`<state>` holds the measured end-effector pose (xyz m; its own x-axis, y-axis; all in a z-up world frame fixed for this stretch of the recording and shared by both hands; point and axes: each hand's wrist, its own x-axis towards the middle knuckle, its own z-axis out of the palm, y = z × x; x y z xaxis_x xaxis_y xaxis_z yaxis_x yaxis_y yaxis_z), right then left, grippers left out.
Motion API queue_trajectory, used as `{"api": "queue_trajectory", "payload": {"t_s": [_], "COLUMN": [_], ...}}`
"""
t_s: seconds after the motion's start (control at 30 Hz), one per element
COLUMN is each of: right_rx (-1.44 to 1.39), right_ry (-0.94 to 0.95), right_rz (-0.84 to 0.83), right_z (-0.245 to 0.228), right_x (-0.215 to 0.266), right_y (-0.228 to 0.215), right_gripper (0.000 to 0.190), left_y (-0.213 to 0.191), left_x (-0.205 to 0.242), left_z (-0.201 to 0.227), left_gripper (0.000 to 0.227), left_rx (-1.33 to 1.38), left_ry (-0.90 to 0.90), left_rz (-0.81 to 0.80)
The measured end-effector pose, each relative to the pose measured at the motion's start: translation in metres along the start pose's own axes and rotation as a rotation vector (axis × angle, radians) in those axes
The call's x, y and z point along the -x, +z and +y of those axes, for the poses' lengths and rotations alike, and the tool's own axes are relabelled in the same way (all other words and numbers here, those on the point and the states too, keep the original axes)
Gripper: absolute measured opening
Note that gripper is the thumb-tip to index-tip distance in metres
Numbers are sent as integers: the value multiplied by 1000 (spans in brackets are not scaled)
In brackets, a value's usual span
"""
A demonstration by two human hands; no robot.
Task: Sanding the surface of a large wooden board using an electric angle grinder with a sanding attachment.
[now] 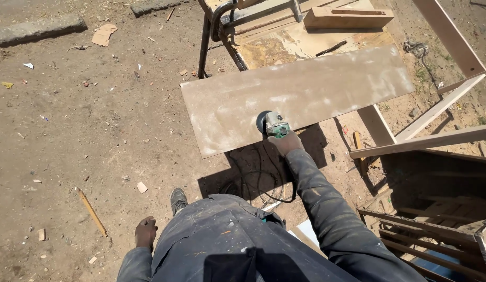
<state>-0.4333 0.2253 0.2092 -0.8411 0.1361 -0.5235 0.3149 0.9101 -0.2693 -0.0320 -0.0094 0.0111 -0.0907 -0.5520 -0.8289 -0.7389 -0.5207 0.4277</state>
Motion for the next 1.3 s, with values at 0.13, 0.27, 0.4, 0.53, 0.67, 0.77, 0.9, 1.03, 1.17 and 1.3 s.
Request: {"api": "queue_trajectory", "payload": {"t_s": [0.13,0.27,0.4,0.53,0.67,0.77,0.9,1.03,1.17,1.3], "right_rx": [28,33,-12,10,22,18,-6,3,11,-5], "right_ry": [-1,1,-151,-154,-74,-3,-39,-142,-231,-101], "right_rz": [27,14,-103,-98,35,49,19,-115,-143,-67], "right_z": [-5,-18,-37,-37,-10,-9,-27,-44,-39,-19], "right_x": [-16,-6,21,16,-36,-40,-3,34,30,7], "right_y": [-2,4,17,11,5,-4,5,17,19,10], "right_gripper": [53,53,29,36,46,53,45,35,36,40], "left_y": [-5,-3,1,1,-6,-6,0,4,2,-2], "left_x": [12,4,-3,-2,11,14,1,1,10,17], "left_z": [17,-2,-17,-22,-8,-11,-22,-14,6,5], "left_gripper": [33,26,19,22,30,28,25,23,32,33], "left_rx": [33,134,32,75,36,67,66,17,-35,30], "left_ry": [-20,-60,-110,-61,-59,-96,-94,-65,-37,-32], "left_rz": [40,42,55,48,69,80,73,49,39,66]}}
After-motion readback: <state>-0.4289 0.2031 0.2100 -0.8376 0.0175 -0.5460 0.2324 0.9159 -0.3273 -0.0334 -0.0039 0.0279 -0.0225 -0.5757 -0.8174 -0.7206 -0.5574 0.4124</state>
